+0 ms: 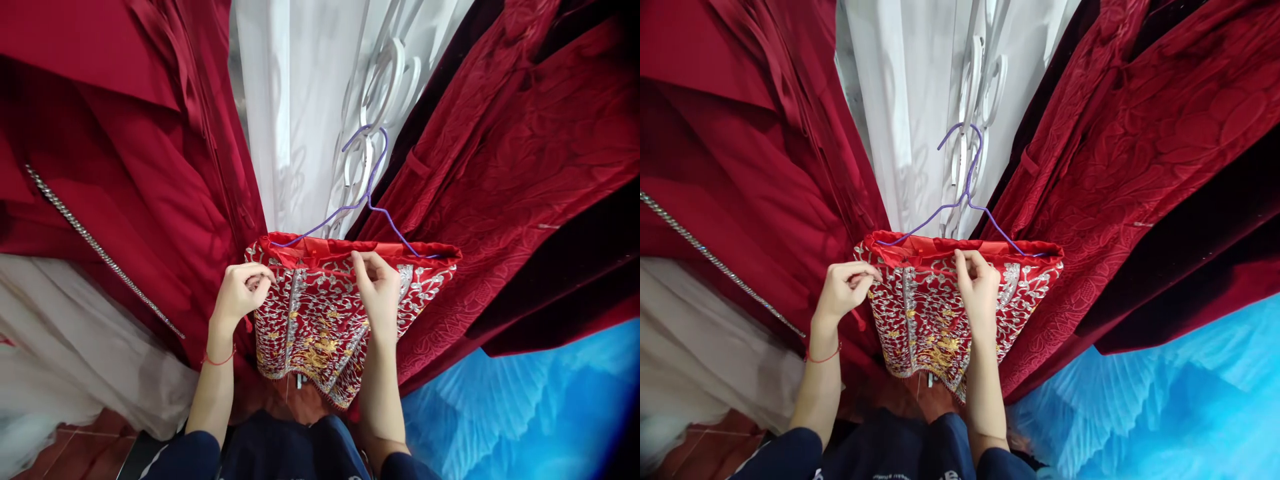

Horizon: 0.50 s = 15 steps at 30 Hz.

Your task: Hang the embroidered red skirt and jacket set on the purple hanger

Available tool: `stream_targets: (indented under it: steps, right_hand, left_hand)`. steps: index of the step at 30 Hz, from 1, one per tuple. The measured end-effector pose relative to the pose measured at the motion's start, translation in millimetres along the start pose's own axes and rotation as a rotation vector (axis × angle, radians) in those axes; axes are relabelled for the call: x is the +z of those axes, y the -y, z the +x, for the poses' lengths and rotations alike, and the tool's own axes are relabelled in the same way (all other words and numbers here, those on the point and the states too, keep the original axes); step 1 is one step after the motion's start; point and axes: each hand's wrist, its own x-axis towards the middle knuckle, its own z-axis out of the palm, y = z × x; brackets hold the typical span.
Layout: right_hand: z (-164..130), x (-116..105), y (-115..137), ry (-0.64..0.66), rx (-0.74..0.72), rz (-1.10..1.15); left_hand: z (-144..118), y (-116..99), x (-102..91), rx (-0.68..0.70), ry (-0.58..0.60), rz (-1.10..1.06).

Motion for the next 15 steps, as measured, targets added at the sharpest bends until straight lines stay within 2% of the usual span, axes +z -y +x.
stream_targets:
  steps: [2,4,6,8,9,10,11,13,15]
  right_hand:
    - [2,-6,1,0.162,-0.038,-0.046]
    - [2,-10,5,0.444,-0.087,-0.066]
    - [0,-12,8,0.699,-0.131,-0.022]
    - [-4,-12,10,0.816,-0.157,0.111]
    - [-6,-11,10,0.800,-0.154,0.204]
    - [-8,-10,9,0.737,-0.141,0.294]
    - [-10,-8,9,0.640,-0.125,0.361]
    - [-12,-5,8,0.439,-0.122,0.400]
    - [-12,-2,10,0.380,-0.189,0.348]
  left_hand:
    - [1,-4,8.1,0.057,-0.264,0.140]
    - [2,-9,21.3,0.066,-0.500,0.169]
    - [3,-12,34.3,0.038,-0.677,0.091]
    - [2,-14,42.3,0.023,-0.778,-0.057]
    - [2,-15,43.8,0.036,-0.769,-0.146]
    - [1,-15,43.7,0.064,-0.698,-0.235]
    - [1,-15,42.3,0.100,-0.569,-0.313]
    - [0,-18,37.2,0.140,-0.236,-0.400]
    - [0,-23,31.6,0.114,0.005,-0.377]
